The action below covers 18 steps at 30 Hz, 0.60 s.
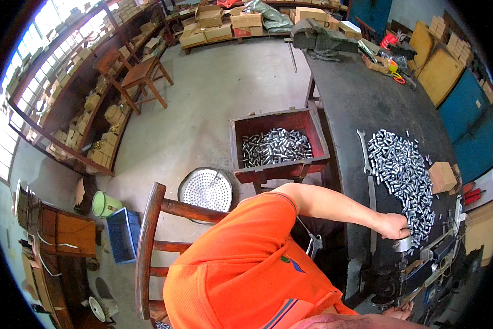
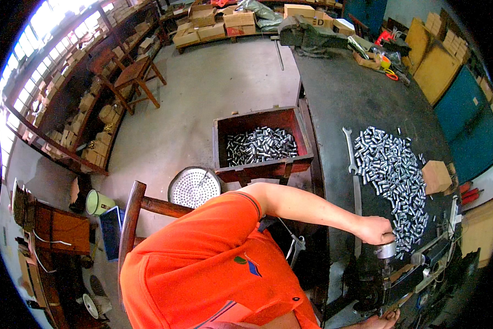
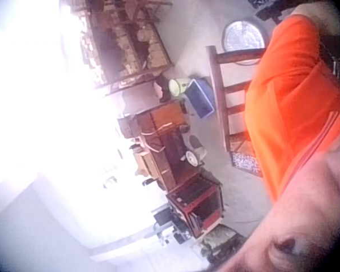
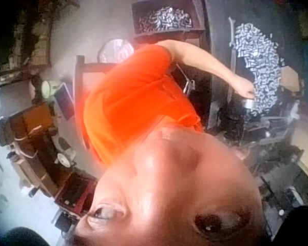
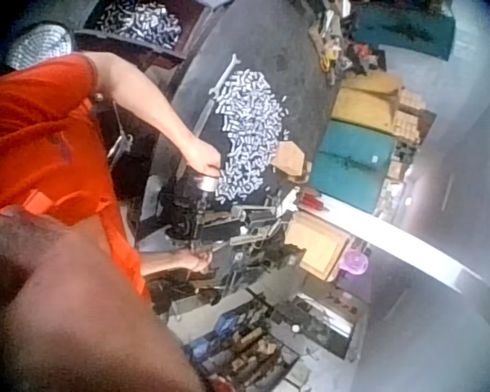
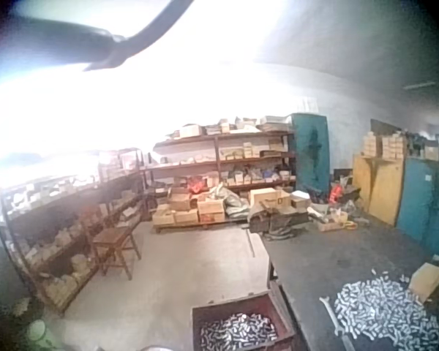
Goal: The person repeatedly picks up small cylindrical metal parts from a large pile on a workbench and inserts them into a rotating lathe chuck. They use a wrench to tighten the chuck onto each part, then remove the part and place it into a red bin. The process is repeated continuously throughout the clip.
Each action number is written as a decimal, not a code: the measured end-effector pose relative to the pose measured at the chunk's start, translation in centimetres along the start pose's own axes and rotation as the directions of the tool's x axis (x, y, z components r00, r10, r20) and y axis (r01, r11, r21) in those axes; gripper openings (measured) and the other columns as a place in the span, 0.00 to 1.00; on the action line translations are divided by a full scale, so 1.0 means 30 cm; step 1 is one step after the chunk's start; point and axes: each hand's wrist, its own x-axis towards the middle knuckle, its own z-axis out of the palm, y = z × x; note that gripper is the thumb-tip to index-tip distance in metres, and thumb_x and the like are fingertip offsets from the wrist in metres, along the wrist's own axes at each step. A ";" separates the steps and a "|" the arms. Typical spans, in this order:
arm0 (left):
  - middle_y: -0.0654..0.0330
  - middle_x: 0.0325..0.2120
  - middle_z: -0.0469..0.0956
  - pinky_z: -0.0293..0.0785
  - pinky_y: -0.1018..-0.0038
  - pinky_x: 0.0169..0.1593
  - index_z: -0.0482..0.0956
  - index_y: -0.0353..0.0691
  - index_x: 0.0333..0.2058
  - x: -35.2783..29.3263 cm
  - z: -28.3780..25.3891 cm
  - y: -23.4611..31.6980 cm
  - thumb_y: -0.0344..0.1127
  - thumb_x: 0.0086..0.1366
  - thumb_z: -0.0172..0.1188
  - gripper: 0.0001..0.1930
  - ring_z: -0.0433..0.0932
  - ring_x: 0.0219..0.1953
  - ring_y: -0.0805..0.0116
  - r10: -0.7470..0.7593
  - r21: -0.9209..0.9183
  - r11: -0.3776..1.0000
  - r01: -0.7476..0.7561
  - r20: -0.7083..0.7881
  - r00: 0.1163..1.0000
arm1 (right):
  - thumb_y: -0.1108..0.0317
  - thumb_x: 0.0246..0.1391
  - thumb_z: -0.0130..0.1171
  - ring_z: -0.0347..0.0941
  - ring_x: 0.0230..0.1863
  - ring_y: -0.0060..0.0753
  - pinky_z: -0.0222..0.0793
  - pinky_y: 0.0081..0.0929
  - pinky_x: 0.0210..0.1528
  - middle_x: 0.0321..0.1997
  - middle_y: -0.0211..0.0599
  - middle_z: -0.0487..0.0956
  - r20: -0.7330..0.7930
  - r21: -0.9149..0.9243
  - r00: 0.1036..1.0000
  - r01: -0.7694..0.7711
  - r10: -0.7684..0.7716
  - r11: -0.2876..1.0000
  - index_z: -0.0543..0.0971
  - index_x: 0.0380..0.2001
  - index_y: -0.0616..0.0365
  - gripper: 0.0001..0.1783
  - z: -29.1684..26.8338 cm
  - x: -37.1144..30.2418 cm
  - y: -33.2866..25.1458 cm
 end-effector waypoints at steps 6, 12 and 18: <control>0.52 0.10 0.71 0.69 0.67 0.20 0.72 0.31 0.19 0.003 -0.001 -0.011 0.41 0.58 0.40 0.19 0.72 0.11 0.61 -0.004 -0.011 1.000 0.004 0.021 1.000 | 0.63 0.51 0.47 0.50 0.16 0.19 0.59 0.19 0.24 0.19 0.24 0.58 0.292 0.044 0.935 0.197 -0.201 0.979 0.61 0.47 0.65 0.23 0.021 -0.057 -0.057; 0.52 0.08 0.70 0.68 0.67 0.20 0.71 0.32 0.17 0.013 0.021 -0.028 0.40 0.58 0.41 0.19 0.71 0.11 0.61 0.048 -0.021 0.999 -0.048 -0.009 0.999 | 0.59 0.52 0.45 0.55 0.20 0.19 0.61 0.23 0.26 0.22 0.24 0.60 -0.063 -0.139 0.993 0.088 -0.097 0.986 0.63 0.47 0.59 0.22 0.151 -0.169 -0.064; 0.53 0.07 0.70 0.68 0.68 0.19 0.72 0.31 0.17 0.012 0.011 -0.008 0.40 0.58 0.40 0.20 0.71 0.10 0.62 0.030 0.019 0.999 -0.030 -0.006 1.000 | 0.58 0.51 0.45 0.63 0.29 0.24 0.63 0.24 0.33 0.30 0.28 0.67 0.093 -0.272 0.958 0.287 -0.272 0.918 0.65 0.47 0.59 0.22 0.153 -0.222 -0.072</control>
